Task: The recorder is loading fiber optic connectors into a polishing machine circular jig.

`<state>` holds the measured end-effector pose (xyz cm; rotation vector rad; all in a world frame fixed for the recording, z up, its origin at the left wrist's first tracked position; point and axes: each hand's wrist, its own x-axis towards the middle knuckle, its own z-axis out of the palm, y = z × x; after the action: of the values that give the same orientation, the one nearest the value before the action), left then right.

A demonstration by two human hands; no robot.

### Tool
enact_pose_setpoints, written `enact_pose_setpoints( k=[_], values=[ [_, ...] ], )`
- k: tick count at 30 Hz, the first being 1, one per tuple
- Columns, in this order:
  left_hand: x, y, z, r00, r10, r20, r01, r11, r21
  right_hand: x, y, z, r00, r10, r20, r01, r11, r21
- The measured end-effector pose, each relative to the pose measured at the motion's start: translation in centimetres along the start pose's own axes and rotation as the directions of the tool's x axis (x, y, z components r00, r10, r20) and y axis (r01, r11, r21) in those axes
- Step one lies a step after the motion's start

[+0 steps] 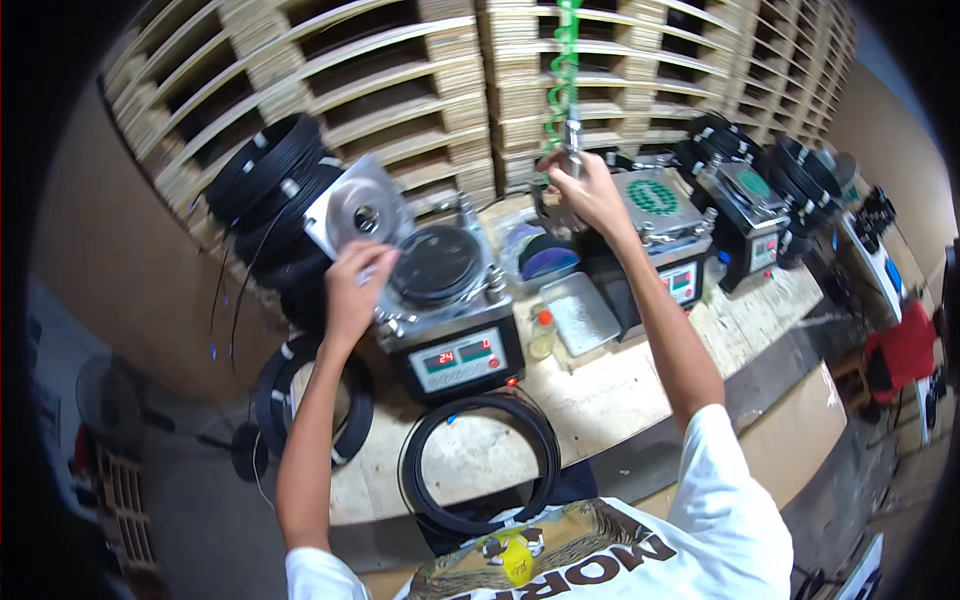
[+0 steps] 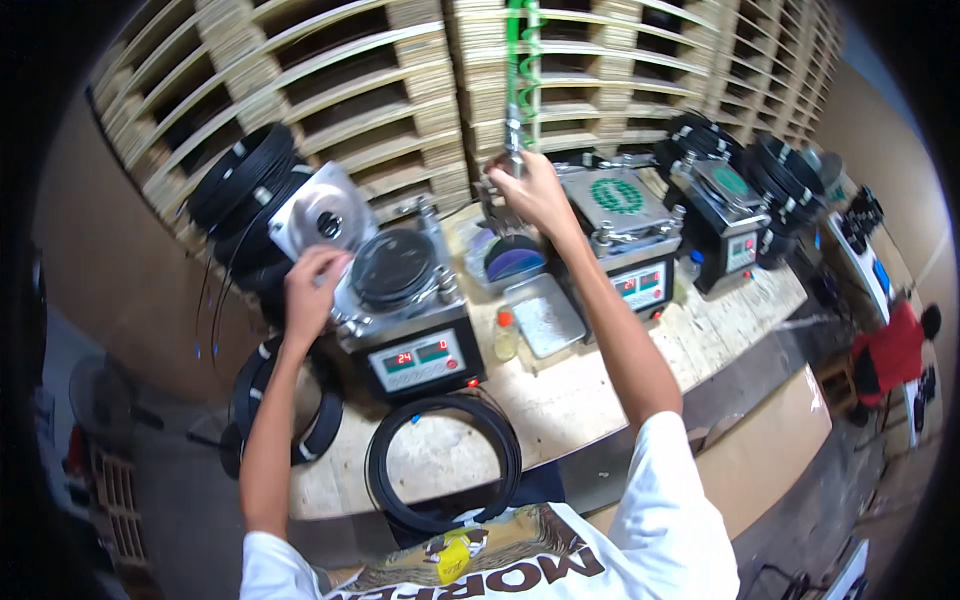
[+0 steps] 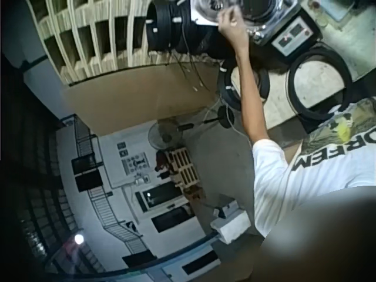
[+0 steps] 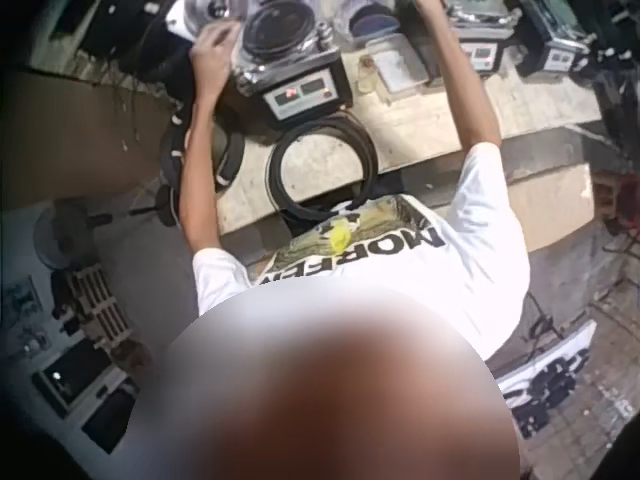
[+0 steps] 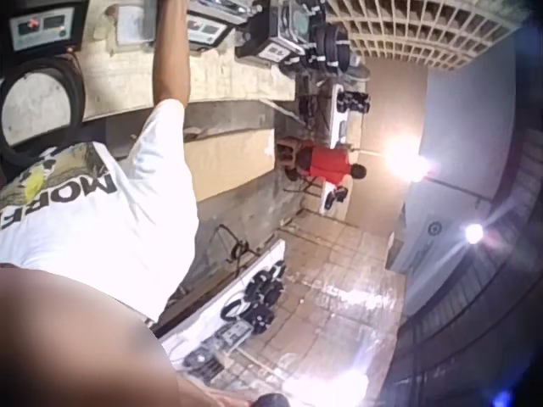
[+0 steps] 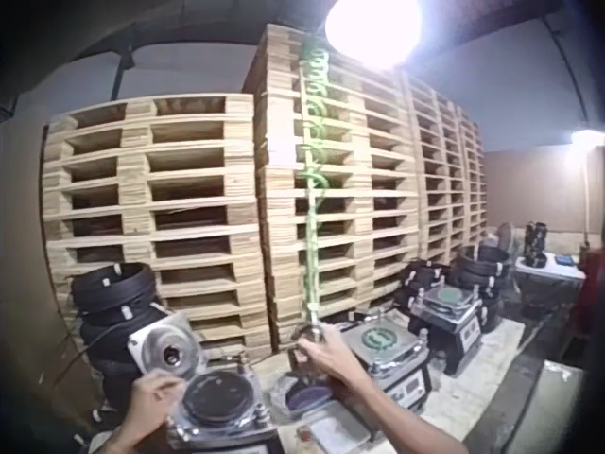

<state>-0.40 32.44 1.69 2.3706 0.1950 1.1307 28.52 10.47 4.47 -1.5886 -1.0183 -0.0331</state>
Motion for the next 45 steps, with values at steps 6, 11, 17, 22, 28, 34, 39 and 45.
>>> enact_pose_setpoints(
  k=[6, 11, 17, 22, 28, 34, 39, 45],
  values=[
    [-2.2, -7.9, -1.6, 0.83, -0.247, -0.501, 0.172, 0.966, -0.192, 12.9, 3.9, -8.1, 0.991, 0.13, -0.029, -0.13, 0.907, -0.401],
    [-2.6, -9.5, 0.7, 0.86, -0.508, -0.056, 0.457, 0.814, -0.359, 21.0, 14.2, -12.6, 0.96, 0.105, -0.261, -0.217, 0.867, -0.448],
    [-3.3, -10.5, 2.4, 0.824, -0.567, -0.02, 0.555, 0.812, -0.182, 21.8, 22.0, -12.2, 0.842, 0.28, -0.46, -0.475, 0.789, -0.389],
    [-2.8, -9.1, 2.5, 0.825, -0.563, -0.055, 0.561, 0.827, -0.04, 21.8, 25.8, -11.6, 0.834, 0.262, -0.486, -0.462, 0.812, -0.355],
    [-3.6, -9.7, 2.2, 0.849, -0.524, -0.064, 0.52, 0.851, -0.067, 21.0, 26.0, -11.0, 0.849, 0.244, -0.468, -0.461, 0.775, -0.432],
    [-3.8, -11.2, 3.5, 0.892, -0.447, -0.061, 0.447, 0.894, -0.018, 15.6, 21.1, -11.9, 0.983, 0.069, -0.17, -0.16, 0.775, -0.612],
    [-4.4, -11.3, 1.9, 0.884, -0.46, -0.08, 0.455, 0.887, -0.071, 5.7, 9.9, -5.9, 0.981, -0.049, 0.187, 0.114, 0.929, -0.353],
    [-3.4, -10.6, 3.1, 0.858, -0.507, -0.081, 0.493, 0.858, -0.142, -10.0, 7.6, -1.7, 0.78, 0.195, 0.595, 0.029, 0.938, -0.345]
  ],
)
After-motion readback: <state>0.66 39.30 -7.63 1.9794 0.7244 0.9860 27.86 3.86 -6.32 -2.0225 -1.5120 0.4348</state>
